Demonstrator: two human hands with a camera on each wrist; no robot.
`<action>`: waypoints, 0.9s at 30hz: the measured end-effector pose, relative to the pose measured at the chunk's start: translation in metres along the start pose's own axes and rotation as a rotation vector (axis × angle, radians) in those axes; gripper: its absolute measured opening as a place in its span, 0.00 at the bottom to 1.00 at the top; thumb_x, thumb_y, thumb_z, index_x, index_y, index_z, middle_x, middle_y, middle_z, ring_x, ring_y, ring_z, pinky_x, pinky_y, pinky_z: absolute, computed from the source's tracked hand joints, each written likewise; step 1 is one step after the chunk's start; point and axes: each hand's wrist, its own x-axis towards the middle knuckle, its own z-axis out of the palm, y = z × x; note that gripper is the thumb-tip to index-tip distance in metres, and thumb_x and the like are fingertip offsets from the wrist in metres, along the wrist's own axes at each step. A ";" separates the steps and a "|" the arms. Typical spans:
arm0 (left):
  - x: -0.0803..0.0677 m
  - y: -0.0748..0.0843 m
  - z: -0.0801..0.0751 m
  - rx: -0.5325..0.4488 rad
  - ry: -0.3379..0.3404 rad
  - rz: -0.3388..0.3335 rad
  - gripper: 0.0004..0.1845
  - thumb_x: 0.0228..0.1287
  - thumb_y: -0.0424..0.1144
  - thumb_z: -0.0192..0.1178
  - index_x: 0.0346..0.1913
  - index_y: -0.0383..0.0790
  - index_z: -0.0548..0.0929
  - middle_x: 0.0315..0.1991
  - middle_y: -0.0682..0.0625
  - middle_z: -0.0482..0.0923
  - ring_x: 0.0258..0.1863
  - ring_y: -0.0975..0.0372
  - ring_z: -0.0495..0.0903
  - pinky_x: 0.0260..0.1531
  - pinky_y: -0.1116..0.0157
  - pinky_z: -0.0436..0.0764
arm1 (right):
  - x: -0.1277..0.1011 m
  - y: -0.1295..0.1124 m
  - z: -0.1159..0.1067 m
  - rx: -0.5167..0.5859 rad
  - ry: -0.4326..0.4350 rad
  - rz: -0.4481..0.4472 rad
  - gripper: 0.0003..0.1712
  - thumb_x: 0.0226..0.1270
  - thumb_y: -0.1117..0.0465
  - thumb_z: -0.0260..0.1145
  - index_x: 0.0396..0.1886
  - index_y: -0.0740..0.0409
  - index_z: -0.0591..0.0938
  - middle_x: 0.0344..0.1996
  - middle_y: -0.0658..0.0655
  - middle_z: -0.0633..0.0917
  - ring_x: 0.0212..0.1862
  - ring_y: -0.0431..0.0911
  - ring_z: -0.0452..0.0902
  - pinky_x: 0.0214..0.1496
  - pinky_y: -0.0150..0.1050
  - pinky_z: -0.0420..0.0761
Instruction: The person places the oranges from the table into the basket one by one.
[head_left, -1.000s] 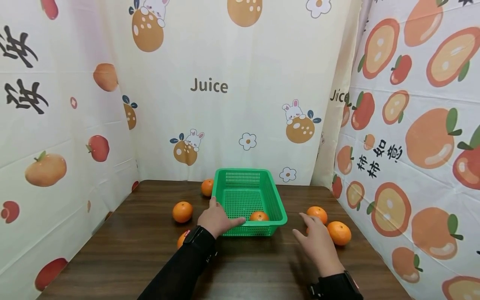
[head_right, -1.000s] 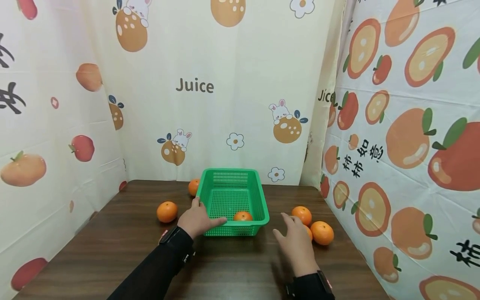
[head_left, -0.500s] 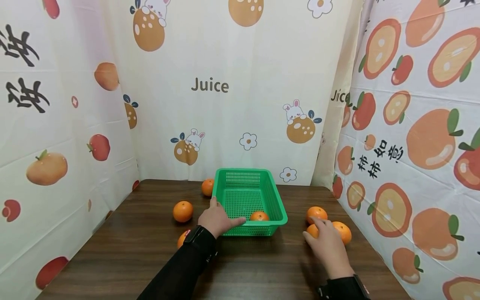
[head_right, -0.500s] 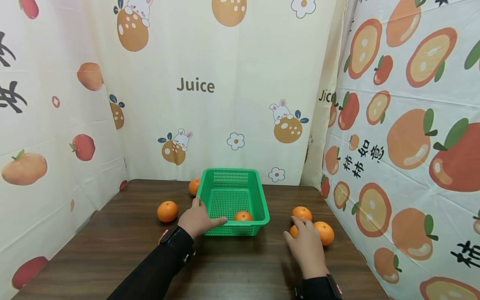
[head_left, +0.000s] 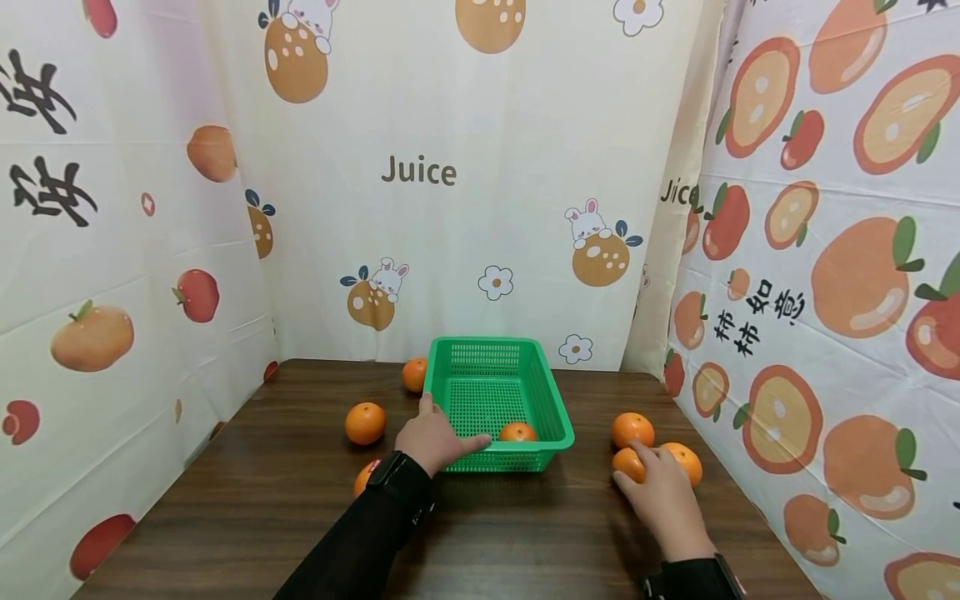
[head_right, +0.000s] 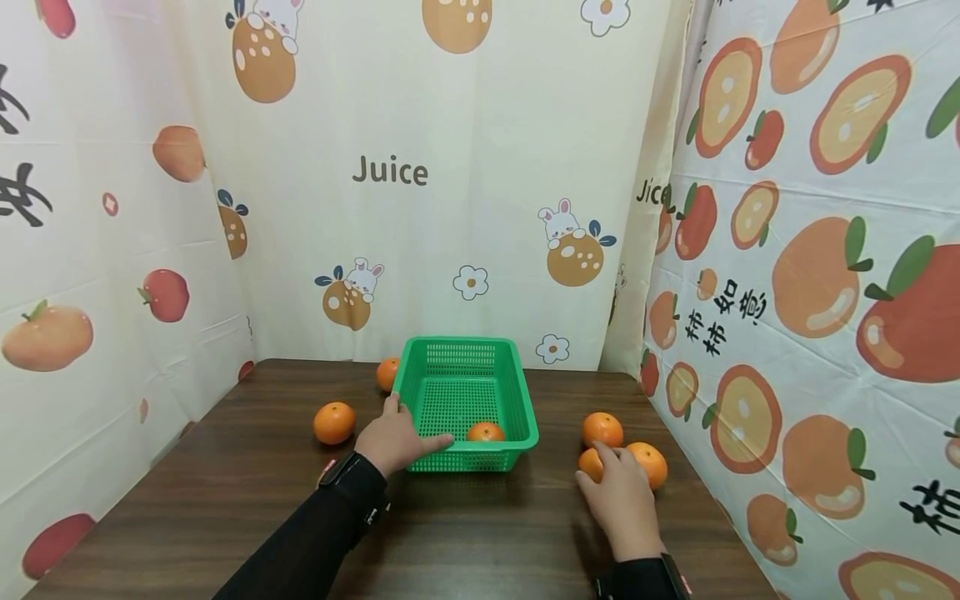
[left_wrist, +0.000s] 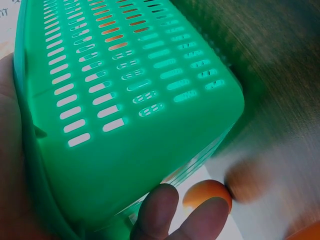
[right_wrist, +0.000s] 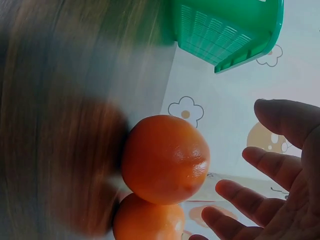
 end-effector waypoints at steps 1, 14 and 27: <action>0.000 0.000 0.000 0.000 0.001 -0.002 0.62 0.53 0.85 0.62 0.70 0.30 0.79 0.86 0.35 0.51 0.20 0.56 0.77 0.22 0.60 0.75 | 0.000 0.000 0.000 -0.002 -0.003 0.001 0.36 0.73 0.50 0.71 0.74 0.64 0.76 0.61 0.75 0.78 0.62 0.70 0.75 0.62 0.68 0.76; 0.004 -0.002 0.003 0.008 -0.005 -0.015 0.64 0.54 0.84 0.61 0.75 0.29 0.74 0.87 0.36 0.49 0.23 0.55 0.79 0.24 0.59 0.77 | -0.002 0.002 0.006 -0.003 -0.050 0.019 0.35 0.74 0.53 0.71 0.73 0.65 0.76 0.68 0.78 0.72 0.66 0.76 0.71 0.67 0.73 0.71; 0.005 -0.002 0.004 0.024 -0.013 -0.018 0.66 0.54 0.85 0.60 0.77 0.29 0.71 0.87 0.36 0.48 0.24 0.55 0.79 0.24 0.59 0.77 | 0.002 0.008 0.013 -0.024 -0.050 0.090 0.40 0.73 0.52 0.70 0.76 0.71 0.71 0.63 0.81 0.65 0.60 0.76 0.64 0.59 0.70 0.73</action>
